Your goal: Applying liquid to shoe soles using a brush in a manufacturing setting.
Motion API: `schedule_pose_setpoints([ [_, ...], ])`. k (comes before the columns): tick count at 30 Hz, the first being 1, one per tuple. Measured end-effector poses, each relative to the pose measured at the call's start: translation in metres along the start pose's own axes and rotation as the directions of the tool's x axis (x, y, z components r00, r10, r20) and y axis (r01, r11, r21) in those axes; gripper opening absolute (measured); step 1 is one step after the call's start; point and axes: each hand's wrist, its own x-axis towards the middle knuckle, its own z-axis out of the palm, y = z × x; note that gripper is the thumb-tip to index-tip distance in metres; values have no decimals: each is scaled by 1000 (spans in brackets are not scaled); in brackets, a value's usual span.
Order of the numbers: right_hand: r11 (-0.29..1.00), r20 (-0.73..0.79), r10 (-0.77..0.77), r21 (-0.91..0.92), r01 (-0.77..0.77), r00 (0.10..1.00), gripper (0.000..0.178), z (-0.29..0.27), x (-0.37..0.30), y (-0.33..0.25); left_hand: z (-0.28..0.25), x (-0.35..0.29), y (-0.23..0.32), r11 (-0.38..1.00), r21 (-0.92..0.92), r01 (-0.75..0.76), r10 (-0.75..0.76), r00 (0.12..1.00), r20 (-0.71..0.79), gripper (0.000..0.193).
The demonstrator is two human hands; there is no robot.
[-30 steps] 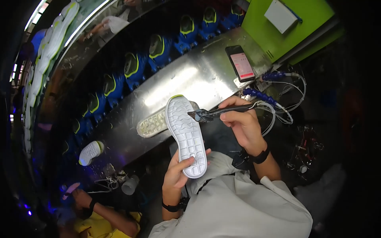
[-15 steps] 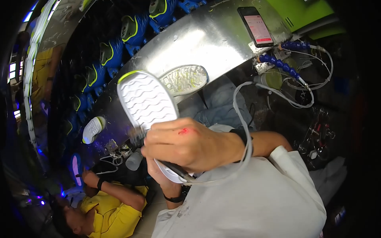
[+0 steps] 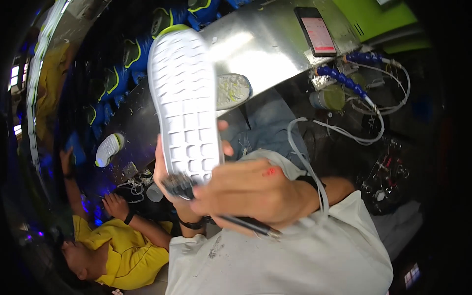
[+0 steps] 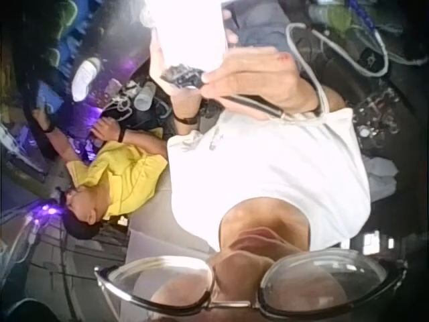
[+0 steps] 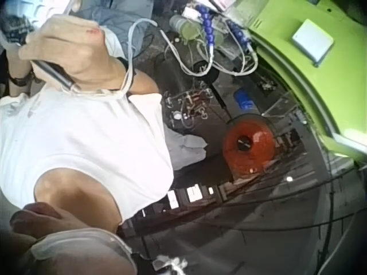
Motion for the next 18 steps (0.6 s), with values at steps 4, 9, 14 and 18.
schedule_pose_setpoints([
  [4,950,69,76,299,-93,995,29,-30,16,9,14,-1,17,978,-208,1,-43,979,-199,64],
  [9,901,414,29,383,-203,910,20,-12,-6,0,24,4,73,775,513,369,-343,927,-150,57],
  [14,681,226,205,666,-305,952,31,-33,-18,24,24,-64,49,537,842,-59,295,948,-121,76],
  [18,944,-245,295,226,-242,924,31,-41,-9,42,-53,-32,10,970,-243,-3,7,1000,17,86],
])
